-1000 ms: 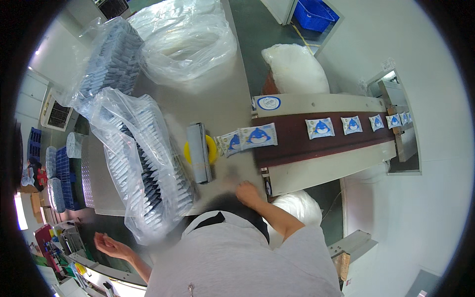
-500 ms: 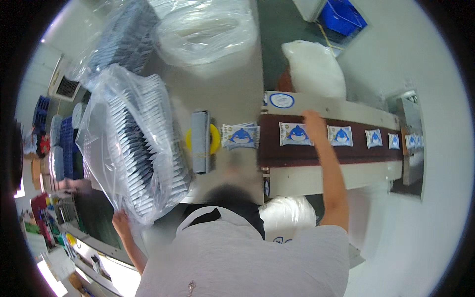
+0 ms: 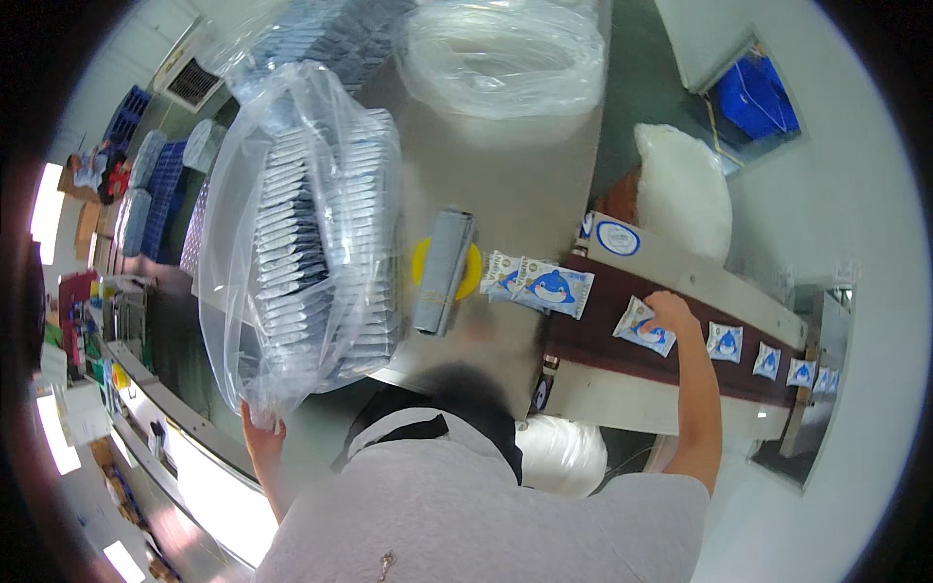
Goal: The person picks up individual packets from a conveyor belt and places them into a large clear plastic bag.
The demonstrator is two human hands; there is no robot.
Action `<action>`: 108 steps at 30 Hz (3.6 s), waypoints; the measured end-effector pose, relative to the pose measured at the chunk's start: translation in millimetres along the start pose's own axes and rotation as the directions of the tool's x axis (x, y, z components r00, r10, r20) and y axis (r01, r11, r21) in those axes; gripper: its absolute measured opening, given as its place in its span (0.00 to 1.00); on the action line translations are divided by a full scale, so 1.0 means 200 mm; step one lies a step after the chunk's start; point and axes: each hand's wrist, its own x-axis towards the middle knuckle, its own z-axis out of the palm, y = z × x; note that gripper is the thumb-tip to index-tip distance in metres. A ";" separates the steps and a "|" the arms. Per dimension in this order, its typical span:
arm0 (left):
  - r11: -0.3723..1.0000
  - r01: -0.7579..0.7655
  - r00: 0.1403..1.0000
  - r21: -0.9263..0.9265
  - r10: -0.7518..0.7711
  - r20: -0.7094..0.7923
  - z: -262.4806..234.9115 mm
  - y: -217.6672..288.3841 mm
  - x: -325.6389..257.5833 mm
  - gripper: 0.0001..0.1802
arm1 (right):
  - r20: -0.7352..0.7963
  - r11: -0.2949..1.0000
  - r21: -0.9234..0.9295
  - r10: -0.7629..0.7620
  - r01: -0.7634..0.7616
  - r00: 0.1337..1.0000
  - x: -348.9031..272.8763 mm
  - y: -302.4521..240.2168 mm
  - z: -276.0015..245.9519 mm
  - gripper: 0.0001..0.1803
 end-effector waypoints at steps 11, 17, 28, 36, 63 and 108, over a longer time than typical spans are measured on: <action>0.971 0.126 0.956 -0.202 -0.174 -0.238 0.33 -0.20 -0.26 0.42 | -0.056 0.815 0.406 -0.429 0.414 0.901 0.80 -0.88 -0.20 0.43; 0.834 0.491 0.862 -0.253 -0.423 0.279 0.45 -0.31 -0.37 0.43 | 0.014 0.987 0.000 -0.159 0.159 0.987 0.44 -1.28 0.01 0.55; 0.798 0.507 0.859 -0.325 -0.438 0.264 0.77 -0.35 -0.17 0.21 | 0.129 0.811 0.581 -0.179 0.072 0.975 -0.09 -1.55 0.02 0.46; 0.790 -0.430 0.596 0.437 -0.114 0.795 0.50 -0.42 -0.24 0.11 | -0.412 -0.270 0.911 -0.576 0.311 0.707 0.11 -2.15 -0.29 0.38; 0.626 -0.661 0.268 0.414 -0.319 0.909 0.58 -0.09 -0.46 0.17 | 0.272 0.855 -0.112 -0.464 0.507 0.843 0.21 -2.75 -0.40 0.48; 0.777 -0.546 0.835 0.313 0.533 0.133 0.23 0.46 0.14 0.21 | -0.002 0.904 0.068 0.423 -0.422 0.906 -0.38 0.25 0.05 0.26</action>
